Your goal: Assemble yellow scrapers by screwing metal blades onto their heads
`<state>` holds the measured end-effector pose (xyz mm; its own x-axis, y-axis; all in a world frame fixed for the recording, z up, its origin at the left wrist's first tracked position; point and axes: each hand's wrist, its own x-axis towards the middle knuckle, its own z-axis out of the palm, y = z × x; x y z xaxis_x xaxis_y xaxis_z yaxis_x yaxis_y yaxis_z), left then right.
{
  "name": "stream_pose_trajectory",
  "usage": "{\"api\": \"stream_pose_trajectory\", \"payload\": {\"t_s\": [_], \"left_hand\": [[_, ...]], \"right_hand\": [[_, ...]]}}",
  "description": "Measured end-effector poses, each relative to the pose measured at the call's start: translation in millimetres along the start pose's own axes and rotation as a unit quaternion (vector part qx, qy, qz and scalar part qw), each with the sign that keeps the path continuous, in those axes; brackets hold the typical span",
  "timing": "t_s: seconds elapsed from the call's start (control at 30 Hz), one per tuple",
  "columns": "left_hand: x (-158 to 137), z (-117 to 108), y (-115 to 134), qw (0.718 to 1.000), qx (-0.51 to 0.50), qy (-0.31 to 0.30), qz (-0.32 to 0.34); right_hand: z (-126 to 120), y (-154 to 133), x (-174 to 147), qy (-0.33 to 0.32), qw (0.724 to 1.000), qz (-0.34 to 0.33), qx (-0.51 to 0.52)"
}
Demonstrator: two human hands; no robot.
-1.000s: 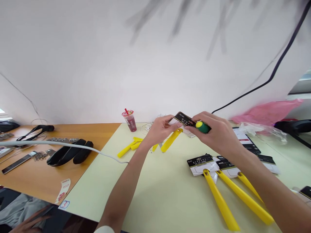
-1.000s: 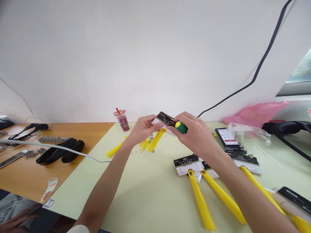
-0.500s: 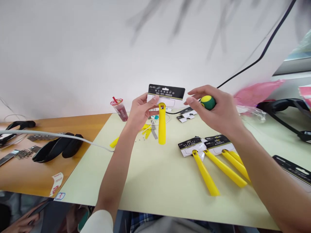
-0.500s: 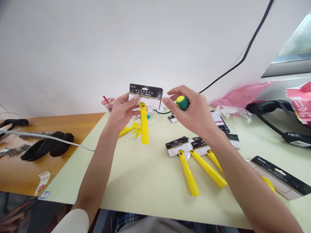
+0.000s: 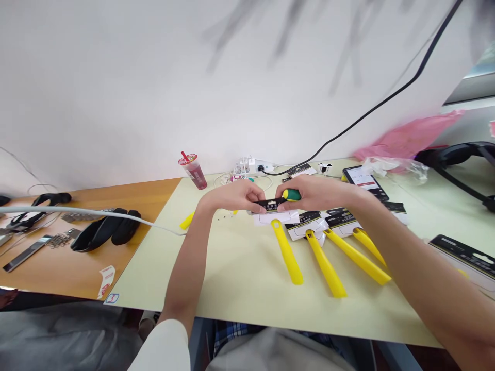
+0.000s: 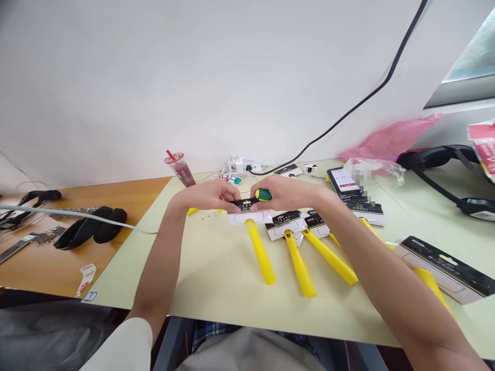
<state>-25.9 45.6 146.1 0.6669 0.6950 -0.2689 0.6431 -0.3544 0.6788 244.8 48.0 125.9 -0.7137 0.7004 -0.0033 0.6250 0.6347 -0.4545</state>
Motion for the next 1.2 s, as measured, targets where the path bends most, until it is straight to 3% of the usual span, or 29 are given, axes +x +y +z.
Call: {"api": "stream_pose_trajectory", "payload": {"t_s": [0.1,0.17,0.33,0.5,0.63,0.73,0.83,0.9,1.03,1.2], "left_hand": [[10,2,-10,0.994,0.046,-0.089,-0.053],[14,3,-17,0.989,0.064,-0.097,-0.093],[9,-8,-33,0.977,0.099,-0.019,-0.189],[-10,-26,-47,0.949,0.09,0.067,-0.295],[-24,-36,-54,0.934,0.097,0.08,-0.335],[-28,-39,-59,0.949,0.076,0.042,-0.304],[-22,-39,-64,0.955,0.068,0.004,-0.289],[-15,-37,-69,0.943,0.105,0.013,-0.314],[1,-32,-81,0.895,0.232,0.07,-0.376],[18,-24,-101,0.878,0.256,0.065,-0.399]], "right_hand": [[13,3,9,-0.063,0.998,-0.003,-0.008],[21,8,15,-0.096,0.995,0.008,-0.001],[33,32,24,-0.179,0.979,0.092,0.01],[38,55,27,-0.205,0.964,0.167,0.016],[37,60,28,-0.176,0.963,0.205,-0.014],[35,57,27,-0.105,0.976,0.172,-0.084],[33,51,26,-0.076,0.981,0.141,-0.11],[32,46,26,-0.079,0.983,0.126,-0.107],[32,33,25,-0.084,0.987,0.1,-0.096],[35,27,24,-0.085,0.988,0.097,-0.083]]}}
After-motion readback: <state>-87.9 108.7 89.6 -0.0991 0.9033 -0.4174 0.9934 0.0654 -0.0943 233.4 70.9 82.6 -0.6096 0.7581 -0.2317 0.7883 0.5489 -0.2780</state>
